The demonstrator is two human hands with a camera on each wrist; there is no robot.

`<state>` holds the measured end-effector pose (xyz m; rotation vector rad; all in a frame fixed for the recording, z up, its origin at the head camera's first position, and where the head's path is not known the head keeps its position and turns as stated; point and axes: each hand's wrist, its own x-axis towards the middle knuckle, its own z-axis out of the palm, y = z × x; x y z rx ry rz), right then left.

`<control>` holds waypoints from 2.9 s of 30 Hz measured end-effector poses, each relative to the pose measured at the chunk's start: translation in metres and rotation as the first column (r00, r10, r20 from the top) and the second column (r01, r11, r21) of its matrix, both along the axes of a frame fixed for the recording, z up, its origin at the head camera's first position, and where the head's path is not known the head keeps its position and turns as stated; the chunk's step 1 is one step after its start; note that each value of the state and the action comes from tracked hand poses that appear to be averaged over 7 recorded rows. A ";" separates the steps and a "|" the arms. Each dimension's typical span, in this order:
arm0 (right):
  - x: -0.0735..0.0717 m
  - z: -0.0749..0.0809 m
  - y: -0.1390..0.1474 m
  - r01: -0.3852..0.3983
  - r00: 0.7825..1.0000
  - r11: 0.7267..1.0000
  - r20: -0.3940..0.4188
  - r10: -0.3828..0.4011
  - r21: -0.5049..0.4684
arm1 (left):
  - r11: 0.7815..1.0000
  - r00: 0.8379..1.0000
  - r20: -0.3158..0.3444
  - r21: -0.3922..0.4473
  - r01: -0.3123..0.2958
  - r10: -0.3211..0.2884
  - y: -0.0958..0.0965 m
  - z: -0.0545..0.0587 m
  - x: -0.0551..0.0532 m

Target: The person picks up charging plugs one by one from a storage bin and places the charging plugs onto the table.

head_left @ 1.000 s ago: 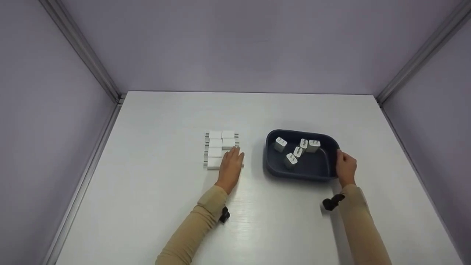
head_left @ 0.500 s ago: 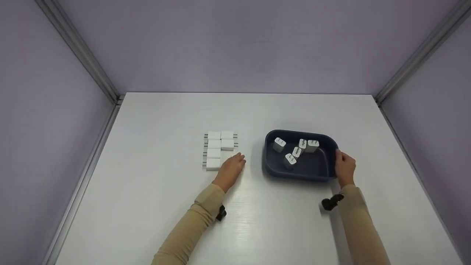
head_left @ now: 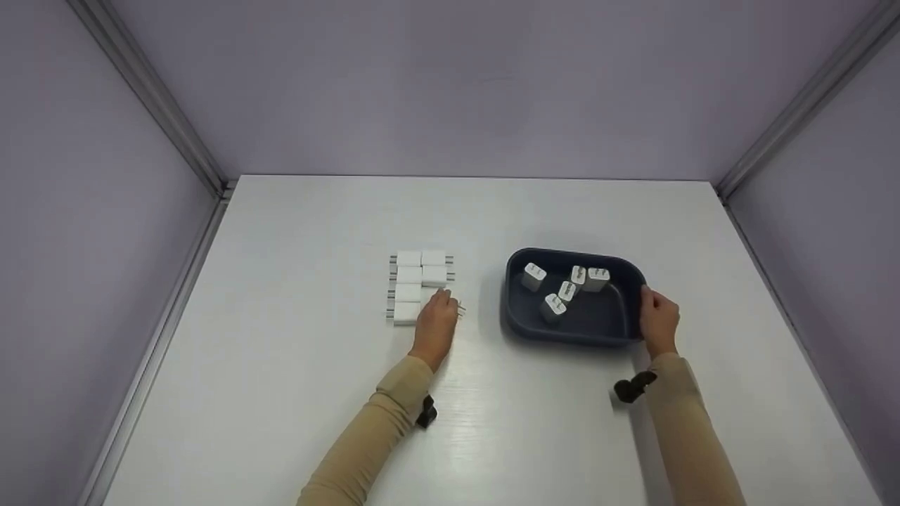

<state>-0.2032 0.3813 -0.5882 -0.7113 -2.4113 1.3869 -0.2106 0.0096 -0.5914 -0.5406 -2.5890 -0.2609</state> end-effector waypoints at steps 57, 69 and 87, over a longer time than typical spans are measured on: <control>-0.002 -0.001 0.001 -0.023 1.000 0.991 -0.008 0.024 0.131 | 0.938 0.978 -0.118 0.281 0.200 -0.173 0.052 0.015 0.028; 0.001 -0.001 0.003 -0.028 0.998 0.994 -0.053 0.034 0.110 | 0.921 0.961 -0.131 0.279 0.272 -0.244 0.075 0.023 0.033; -0.001 -0.004 0.003 -0.020 1.000 0.991 -0.012 0.022 0.136 | 0.855 0.924 0.151 0.453 0.250 -0.351 0.100 0.031 0.028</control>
